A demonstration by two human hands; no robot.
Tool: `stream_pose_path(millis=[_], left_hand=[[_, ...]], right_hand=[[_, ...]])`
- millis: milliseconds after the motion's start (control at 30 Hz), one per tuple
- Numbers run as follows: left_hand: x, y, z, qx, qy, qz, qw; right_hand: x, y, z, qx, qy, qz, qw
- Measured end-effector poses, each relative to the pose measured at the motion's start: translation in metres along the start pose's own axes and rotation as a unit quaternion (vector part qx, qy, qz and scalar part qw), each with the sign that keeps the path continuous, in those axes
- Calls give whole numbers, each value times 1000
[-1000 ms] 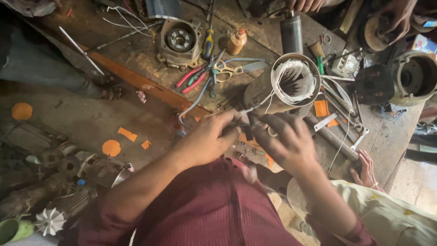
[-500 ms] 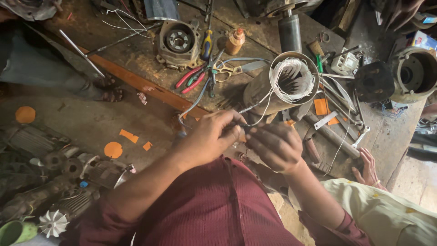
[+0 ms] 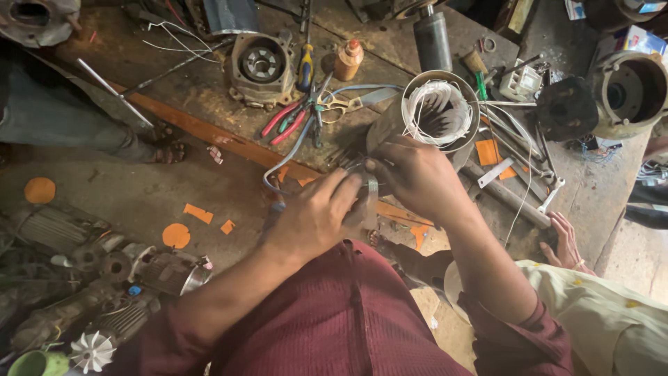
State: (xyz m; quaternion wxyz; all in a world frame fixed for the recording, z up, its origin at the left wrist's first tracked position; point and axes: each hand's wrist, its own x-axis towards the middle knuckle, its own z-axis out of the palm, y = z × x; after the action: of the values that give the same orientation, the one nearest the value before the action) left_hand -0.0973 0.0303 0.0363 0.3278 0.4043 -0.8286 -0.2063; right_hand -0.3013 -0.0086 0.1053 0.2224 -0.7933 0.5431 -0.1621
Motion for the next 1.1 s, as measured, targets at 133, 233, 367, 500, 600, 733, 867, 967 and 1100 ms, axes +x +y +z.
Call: stream_pose_path(millis=[133,233,367,500,600,733,867,967,1100], left_hand=[[3,-2,1,39,20,22,999],[10,0,-5,-67,45,-10,997],[23,5,-10,-109,132,-44,984],[26,6,-10,-109,126,-74,983],[26,5,-9,-116,119,-84,982],[26,3,-10,-136,129,-83,979],[26,3,-12,-139,131,-89,978],[25,2,-12,-159,125,-86,976],[21,0,-10,-154,125,-73,977]], right_hand=[[-2,3,5,11,6,-11,1000],[-4,4,7,54,23,-24,998],[-8,11,11,162,52,-24,985],[-12,20,18,179,51,-16,982],[-11,23,19,161,18,-15,987],[-10,18,8,334,-42,-7,942],[-7,12,-2,177,-32,-85,980],[-7,10,4,131,26,-122,983],[-10,14,16,226,21,-31,973]])
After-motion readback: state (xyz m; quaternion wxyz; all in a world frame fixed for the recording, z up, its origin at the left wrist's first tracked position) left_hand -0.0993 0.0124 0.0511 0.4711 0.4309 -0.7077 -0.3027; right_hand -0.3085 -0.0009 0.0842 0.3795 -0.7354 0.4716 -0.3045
